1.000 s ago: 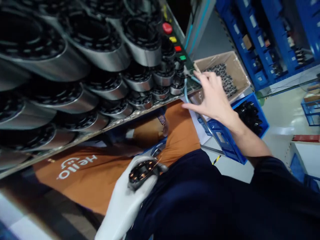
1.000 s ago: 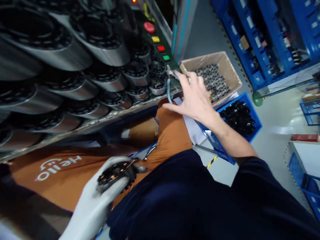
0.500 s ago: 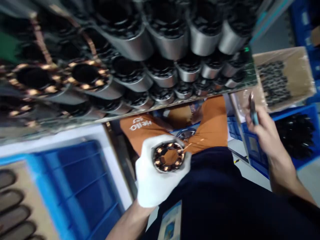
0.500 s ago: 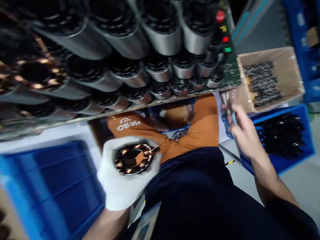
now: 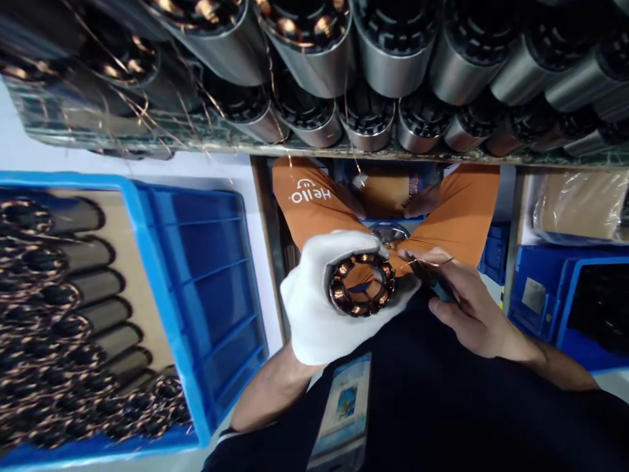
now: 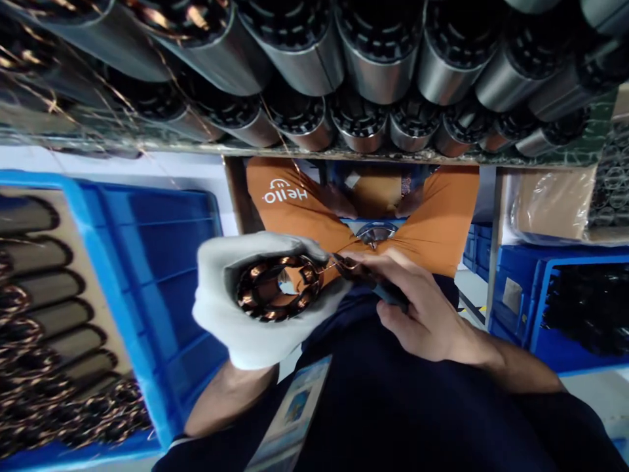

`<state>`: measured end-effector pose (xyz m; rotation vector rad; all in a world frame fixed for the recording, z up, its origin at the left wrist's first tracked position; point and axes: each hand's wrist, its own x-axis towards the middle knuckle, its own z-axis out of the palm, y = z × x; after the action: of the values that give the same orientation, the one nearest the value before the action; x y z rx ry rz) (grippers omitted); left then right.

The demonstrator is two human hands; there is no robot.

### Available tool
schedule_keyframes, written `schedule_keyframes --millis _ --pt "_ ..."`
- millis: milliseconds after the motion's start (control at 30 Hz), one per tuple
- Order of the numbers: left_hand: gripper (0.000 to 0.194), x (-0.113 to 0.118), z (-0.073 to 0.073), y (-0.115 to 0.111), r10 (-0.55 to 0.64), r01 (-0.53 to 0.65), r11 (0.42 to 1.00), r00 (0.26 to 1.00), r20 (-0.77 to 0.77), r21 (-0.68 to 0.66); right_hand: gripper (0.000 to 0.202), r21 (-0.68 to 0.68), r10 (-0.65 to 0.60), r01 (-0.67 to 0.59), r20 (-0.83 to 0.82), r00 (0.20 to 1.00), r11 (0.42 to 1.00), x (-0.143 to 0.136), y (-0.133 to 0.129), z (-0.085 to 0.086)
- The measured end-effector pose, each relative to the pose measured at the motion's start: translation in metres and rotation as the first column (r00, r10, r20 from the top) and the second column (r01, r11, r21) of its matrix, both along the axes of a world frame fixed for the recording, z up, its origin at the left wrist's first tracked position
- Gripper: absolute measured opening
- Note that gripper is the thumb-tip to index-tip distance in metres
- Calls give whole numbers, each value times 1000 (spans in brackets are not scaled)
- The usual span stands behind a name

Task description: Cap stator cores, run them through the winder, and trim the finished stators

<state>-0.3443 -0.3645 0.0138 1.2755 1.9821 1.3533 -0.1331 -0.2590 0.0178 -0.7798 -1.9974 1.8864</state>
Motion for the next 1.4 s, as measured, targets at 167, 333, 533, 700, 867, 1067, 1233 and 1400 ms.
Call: schedule_keyframes --millis 167,333,533,700,867,1067,1233,1400 --pt "61 -5 -6 -4 44 -44 999 998 43 -2 57 -58 51 -51 -5 999 997 -6 0 -7" --pt "64 -6 -10 -12 52 -52 997 999 -4 -53 52 -22 62 -62 4 998 998 -13 5 -8" --pt "56 -1 -13 -9 148 -152 987 987 -63 -51 42 11 35 -36 70 997 999 -25 6 -17" --pt "44 -10 -50 7 181 -232 903 969 -169 -362 30 -209 -14 74 277 961 975 -44 21 -78" --pt "40 -22 -90 8 26 -48 913 998 -61 -406 55 -493 140 -16 217 966 870 -58 34 -117" --pt "42 -19 -60 3 -318 308 947 939 -131 -87 63 -678 212 -91 97 972 729 -56 33 -91" --pt "72 -27 -22 -19 4 -9 999 993 -115 -37 75 -558 52 10 94 994 830 -35 41 -67" --pt "43 -22 -34 -10 -304 504 863 575 759 -36 57 -191 97 -109 -75 993 975 -31 39 -45"
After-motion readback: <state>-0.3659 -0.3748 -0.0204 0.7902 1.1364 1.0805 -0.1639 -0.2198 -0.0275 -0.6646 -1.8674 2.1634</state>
